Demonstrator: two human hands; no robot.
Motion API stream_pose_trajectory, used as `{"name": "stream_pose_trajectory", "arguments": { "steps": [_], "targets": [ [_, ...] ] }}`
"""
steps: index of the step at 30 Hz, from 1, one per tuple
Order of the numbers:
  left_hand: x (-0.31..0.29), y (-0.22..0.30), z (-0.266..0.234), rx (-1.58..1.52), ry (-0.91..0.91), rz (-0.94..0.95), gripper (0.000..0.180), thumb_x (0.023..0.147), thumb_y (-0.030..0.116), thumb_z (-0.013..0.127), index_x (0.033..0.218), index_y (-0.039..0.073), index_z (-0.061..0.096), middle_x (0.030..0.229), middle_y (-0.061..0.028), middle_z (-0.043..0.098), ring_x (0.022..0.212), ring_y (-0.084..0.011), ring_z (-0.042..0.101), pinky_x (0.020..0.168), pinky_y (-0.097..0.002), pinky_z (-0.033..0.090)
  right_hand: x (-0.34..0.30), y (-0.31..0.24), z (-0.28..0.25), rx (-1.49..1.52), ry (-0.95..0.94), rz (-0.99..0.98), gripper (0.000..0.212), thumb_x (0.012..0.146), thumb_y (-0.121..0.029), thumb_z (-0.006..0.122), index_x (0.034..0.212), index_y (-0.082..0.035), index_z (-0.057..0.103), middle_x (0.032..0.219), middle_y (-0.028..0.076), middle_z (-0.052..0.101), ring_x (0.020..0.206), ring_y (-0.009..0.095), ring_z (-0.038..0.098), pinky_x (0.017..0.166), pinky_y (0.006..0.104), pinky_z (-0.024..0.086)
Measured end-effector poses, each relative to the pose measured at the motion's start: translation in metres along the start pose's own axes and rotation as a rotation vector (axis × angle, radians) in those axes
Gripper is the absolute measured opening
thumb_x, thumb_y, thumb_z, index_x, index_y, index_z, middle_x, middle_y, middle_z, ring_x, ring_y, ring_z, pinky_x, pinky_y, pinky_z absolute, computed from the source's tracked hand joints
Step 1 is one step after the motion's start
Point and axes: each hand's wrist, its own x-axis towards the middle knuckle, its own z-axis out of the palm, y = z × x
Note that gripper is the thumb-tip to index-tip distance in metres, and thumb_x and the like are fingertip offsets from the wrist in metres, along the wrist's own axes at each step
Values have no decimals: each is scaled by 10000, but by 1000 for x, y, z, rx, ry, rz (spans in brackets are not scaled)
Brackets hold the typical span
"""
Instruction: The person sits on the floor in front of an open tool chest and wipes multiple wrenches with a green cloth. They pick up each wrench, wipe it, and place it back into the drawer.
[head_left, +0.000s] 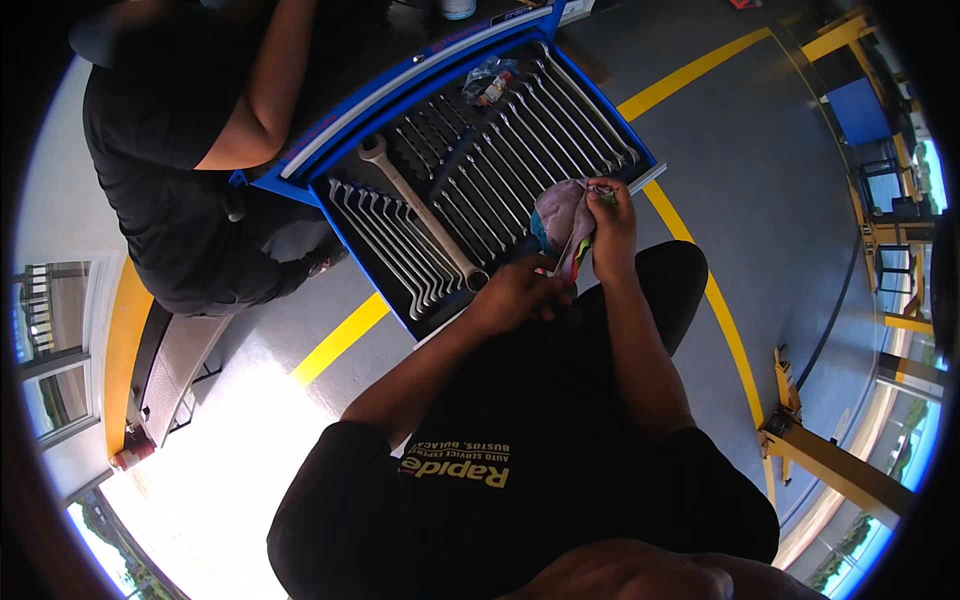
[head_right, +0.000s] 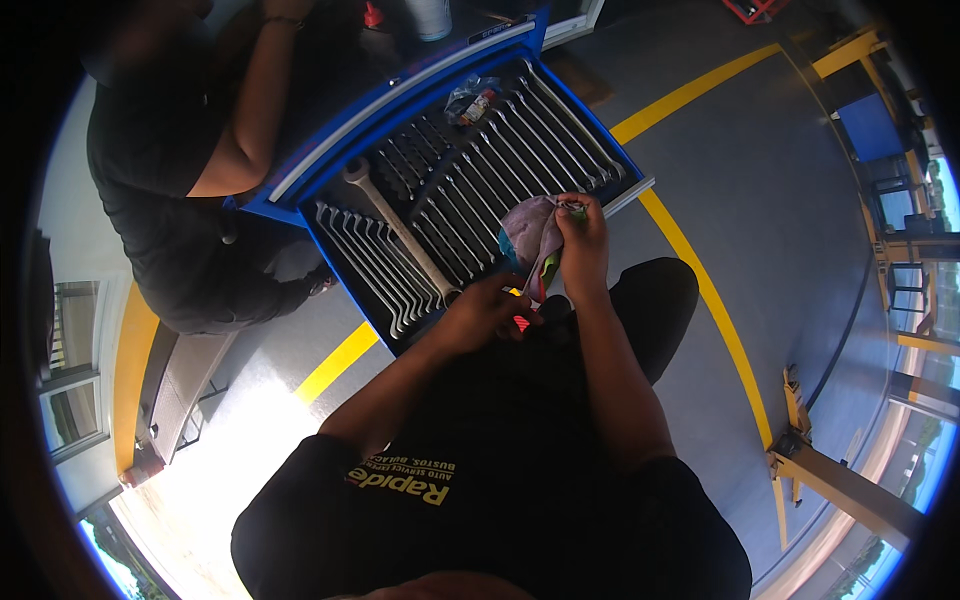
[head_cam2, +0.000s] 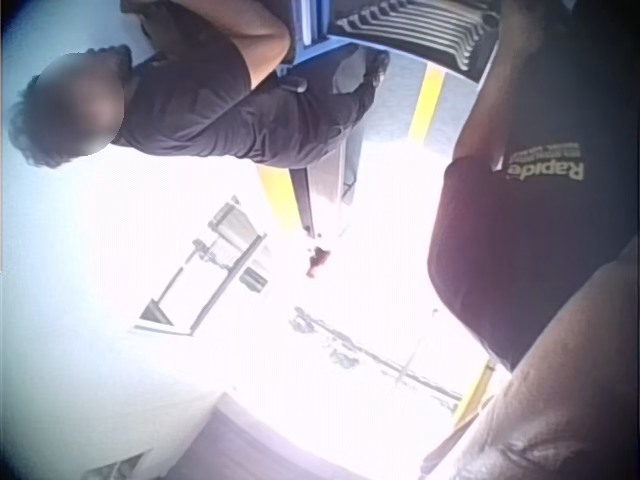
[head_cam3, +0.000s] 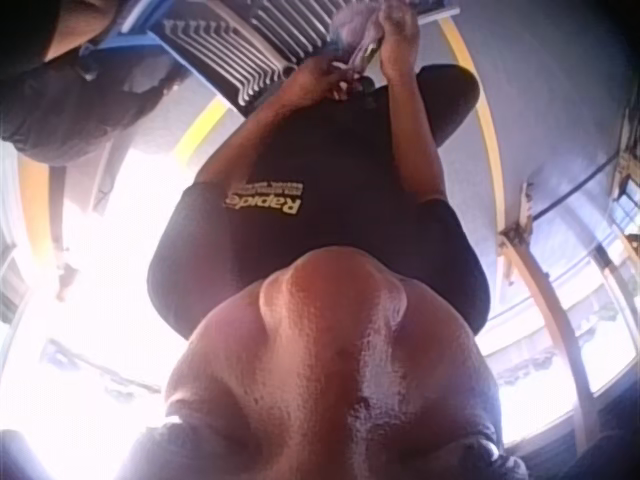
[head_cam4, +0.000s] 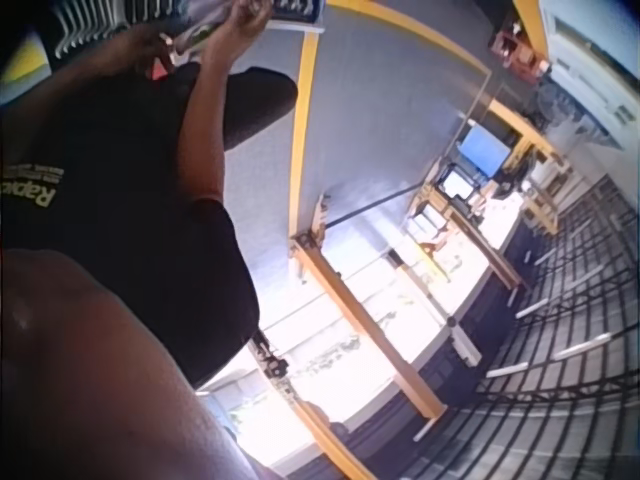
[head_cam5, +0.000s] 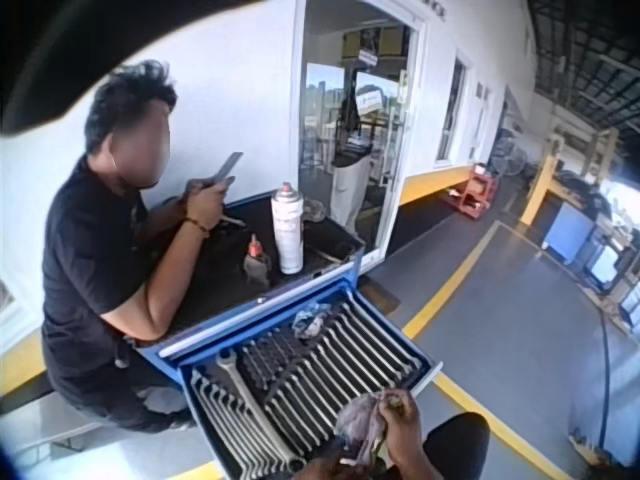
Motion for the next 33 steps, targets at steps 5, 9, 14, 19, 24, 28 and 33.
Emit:
{"name": "stream_pose_trajectory", "arguments": {
  "steps": [5, 9, 14, 19, 24, 28, 33],
  "targets": [
    [-14, 6, -22, 34, 12, 42, 292, 1029, 252, 518, 1100, -9, 627, 845, -75, 726, 685, -131, 670, 641, -266, 526, 11, -9, 22, -185, -68, -131, 292, 971, -116, 553, 1257, -57, 576, 1146, 115, 627, 952, 193, 601, 890, 315, 457],
    [-31, 6, -43, -104, 46, 51, 287, 991, 253, 547, 985, -12, 654, 757, -83, 706, 638, -133, 640, 609, -259, 492, 36, -8, 19, -348, 110, -244, 309, 974, -115, 541, 1278, -66, 552, 1203, 158, 622, 1045, 308, 631, 932, 395, 472],
    [-34, -14, -78, -40, 438, 27, 309, 985, 278, 561, 975, -14, 662, 665, -79, 667, 570, -113, 609, 564, -263, 470, 61, 20, 3, -551, 42, -227, 323, 960, -176, 583, 1266, -81, 543, 1195, 212, 633, 1104, 404, 626, 936, 468, 481],
    [-8, -16, -118, 488, 957, 64, 344, 940, 328, 603, 970, -7, 677, 772, -236, 684, 782, -407, 693, 709, -444, 529, 48, 58, 14, -956, -173, -165, 335, 943, -225, 589, 1254, -108, 550, 1019, 235, 697, 960, 434, 673, 805, 521, 520],
    [19, -40, -145, 626, 1012, -37, 375, 913, 322, 567, 1001, -15, 709, 887, -274, 701, 917, -423, 696, 836, -475, 533, 31, 87, 6, -979, -155, -246, 335, 941, -252, 583, 1245, -115, 555, 953, 226, 705, 899, 430, 682, 769, 538, 526],
    [35, -33, -156, 788, 1065, -138, 395, 902, 329, 544, 989, -17, 714, 962, -286, 701, 972, -438, 687, 889, -491, 531, 30, 82, 0, -972, -164, -268, 340, 942, -250, 579, 1250, -110, 544, 939, 235, 702, 886, 434, 681, 764, 542, 523],
    [50, -15, -157, 771, 1000, -297, 380, 895, 312, 538, 1011, 6, 731, 1049, -262, 708, 1048, -426, 675, 918, -492, 531, 29, 68, -7, -955, -170, -282, 330, 944, -245, 574, 1244, -115, 535, 920, 235, 701, 868, 439, 680, 745, 550, 518]
  ]
}}
